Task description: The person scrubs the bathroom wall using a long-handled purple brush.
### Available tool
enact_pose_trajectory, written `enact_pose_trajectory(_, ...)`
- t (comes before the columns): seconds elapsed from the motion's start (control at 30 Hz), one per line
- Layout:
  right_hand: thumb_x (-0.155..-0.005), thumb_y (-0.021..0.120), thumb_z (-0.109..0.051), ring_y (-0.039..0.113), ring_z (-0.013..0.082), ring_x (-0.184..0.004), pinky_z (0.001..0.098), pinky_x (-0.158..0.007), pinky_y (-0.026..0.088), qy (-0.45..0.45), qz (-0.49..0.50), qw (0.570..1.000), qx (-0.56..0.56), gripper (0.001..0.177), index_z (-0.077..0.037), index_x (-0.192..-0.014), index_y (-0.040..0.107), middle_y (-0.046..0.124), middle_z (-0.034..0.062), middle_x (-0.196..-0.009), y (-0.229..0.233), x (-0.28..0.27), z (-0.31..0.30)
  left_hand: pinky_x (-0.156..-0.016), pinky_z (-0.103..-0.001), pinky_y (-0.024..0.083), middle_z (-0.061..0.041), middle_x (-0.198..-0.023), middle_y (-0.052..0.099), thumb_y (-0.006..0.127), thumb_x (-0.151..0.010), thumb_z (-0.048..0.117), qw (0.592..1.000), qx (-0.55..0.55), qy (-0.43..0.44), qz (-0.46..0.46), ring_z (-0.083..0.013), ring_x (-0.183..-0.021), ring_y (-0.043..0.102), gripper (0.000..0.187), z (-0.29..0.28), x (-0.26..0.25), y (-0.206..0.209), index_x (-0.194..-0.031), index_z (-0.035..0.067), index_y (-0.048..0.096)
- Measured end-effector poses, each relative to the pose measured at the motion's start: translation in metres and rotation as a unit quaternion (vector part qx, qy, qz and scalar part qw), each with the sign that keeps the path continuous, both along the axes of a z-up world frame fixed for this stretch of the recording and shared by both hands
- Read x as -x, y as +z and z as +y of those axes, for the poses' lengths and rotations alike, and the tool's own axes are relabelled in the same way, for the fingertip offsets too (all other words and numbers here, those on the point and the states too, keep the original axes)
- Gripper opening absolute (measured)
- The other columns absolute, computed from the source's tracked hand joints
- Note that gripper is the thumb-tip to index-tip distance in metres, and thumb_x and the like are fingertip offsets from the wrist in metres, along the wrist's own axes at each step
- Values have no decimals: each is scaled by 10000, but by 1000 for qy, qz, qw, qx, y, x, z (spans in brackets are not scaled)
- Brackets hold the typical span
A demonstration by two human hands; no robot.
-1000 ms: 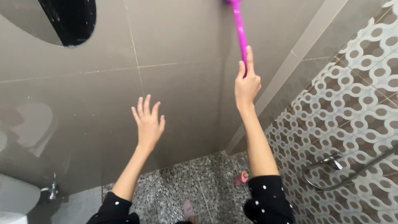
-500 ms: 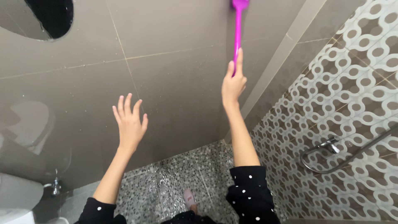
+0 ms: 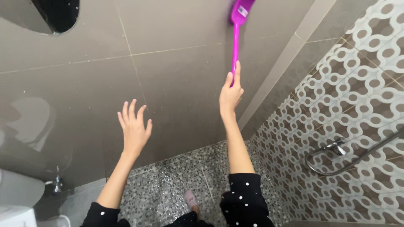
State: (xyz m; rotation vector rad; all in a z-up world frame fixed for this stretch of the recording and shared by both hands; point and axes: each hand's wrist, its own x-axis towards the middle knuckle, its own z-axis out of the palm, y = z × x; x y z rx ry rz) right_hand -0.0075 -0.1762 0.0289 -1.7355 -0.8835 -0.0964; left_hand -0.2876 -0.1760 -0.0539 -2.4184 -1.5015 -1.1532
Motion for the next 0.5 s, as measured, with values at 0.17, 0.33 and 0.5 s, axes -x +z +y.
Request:
enact_pose_trajectory(0.17,-923,536,-252,606,273,-534,412,-515,486,148,-231,957,-94,543,-298,-1430,348,623,146,-707,-34,45,-26,-1048,-623,178,-202,-1414,308,649,-765,180,1000,14,3,-4,-405,-1351,206,528,7,-10,-2,-1243,25,486)
enact_pose_trajectory(0.33,-904,598,-265,623,296,-609,414,-565,497,29,-279,954,-104,508,-323,-1377,422,631,112,-702,29,8,7,-1054,-620,181,-197,-1405,317,650,-765,182,999,-9,-43,-9,-394,-1349,205,526,15,-38,17,-1244,35,489)
enact_pose_trajectory(0.5,-995,504,-251,581,269,-499,416,-502,471,13,-35,994,-102,392,-319,-1374,435,598,92,-576,110,-23,17,-1054,-619,181,-184,-1408,315,650,-769,171,999,-3,-44,-20,-378,-1360,202,509,13,-34,7,-1235,40,491)
